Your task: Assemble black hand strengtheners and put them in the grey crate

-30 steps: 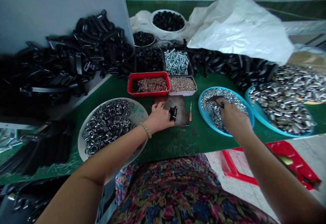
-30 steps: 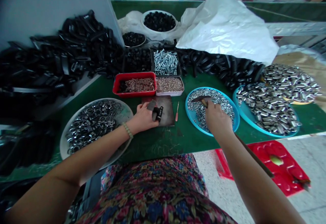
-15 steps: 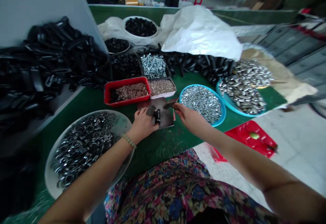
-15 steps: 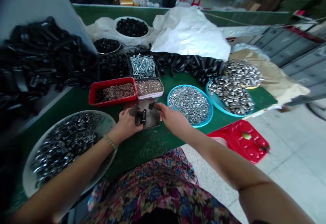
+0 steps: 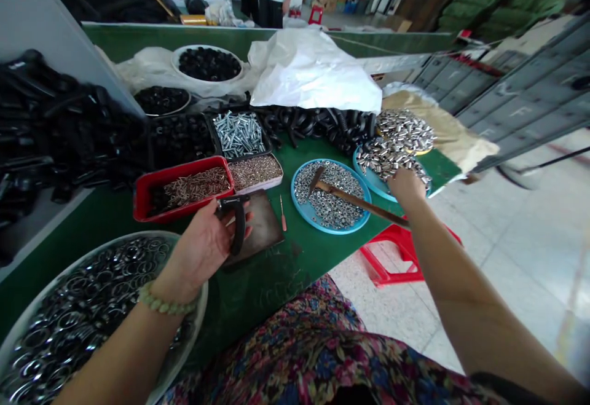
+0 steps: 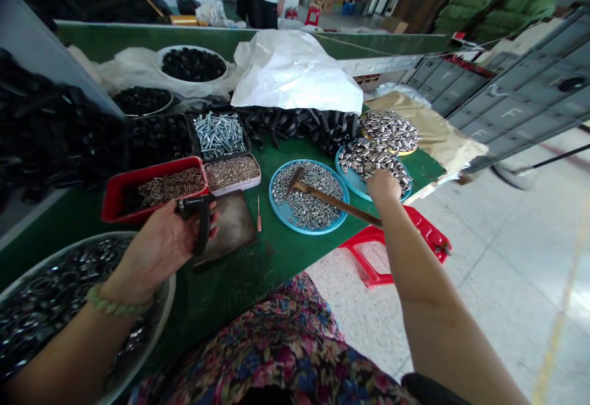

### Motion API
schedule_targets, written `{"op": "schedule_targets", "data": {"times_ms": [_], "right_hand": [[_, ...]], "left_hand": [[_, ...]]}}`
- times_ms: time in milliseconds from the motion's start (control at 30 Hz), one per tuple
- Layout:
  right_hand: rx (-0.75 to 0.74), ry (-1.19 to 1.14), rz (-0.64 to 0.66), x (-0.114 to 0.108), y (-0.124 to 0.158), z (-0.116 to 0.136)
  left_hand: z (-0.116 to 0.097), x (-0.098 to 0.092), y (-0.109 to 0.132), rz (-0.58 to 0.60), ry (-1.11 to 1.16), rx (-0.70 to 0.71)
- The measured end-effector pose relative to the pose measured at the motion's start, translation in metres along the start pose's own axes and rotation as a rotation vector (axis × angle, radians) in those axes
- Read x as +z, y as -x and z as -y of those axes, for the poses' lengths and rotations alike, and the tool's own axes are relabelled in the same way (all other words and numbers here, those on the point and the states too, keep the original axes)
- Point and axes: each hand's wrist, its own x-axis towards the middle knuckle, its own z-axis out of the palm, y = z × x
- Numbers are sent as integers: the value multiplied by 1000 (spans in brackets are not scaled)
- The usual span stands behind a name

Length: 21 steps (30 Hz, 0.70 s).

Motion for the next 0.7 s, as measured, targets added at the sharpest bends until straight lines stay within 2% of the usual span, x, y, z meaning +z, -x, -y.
{"op": "schedule_targets", "data": {"times_ms": [100,167,333,400,500,600,700], "right_hand": [[81,-8,50,9,-18,-25],[82,-48,51,15,-21,-31],[59,-217,-43,7,-14,-34],[69,-364,-93,2,-12,-32],[91,-579,-100,-1,-10,-24],[127,-540,-214,3,-12,-17],[153,-663,-344,12,-20,-16]], "left_hand": [[10,10,-9,-195,-86,158],[15,15,-17,-234,-130,248],[18,14,-16,-195,-208,343],[19,13,-11,-178,-218,325],[21,11,-5,-167,-208,282],[26,8,-3,-174,-216,289],[28,5,-2,-183,-237,304]]}}
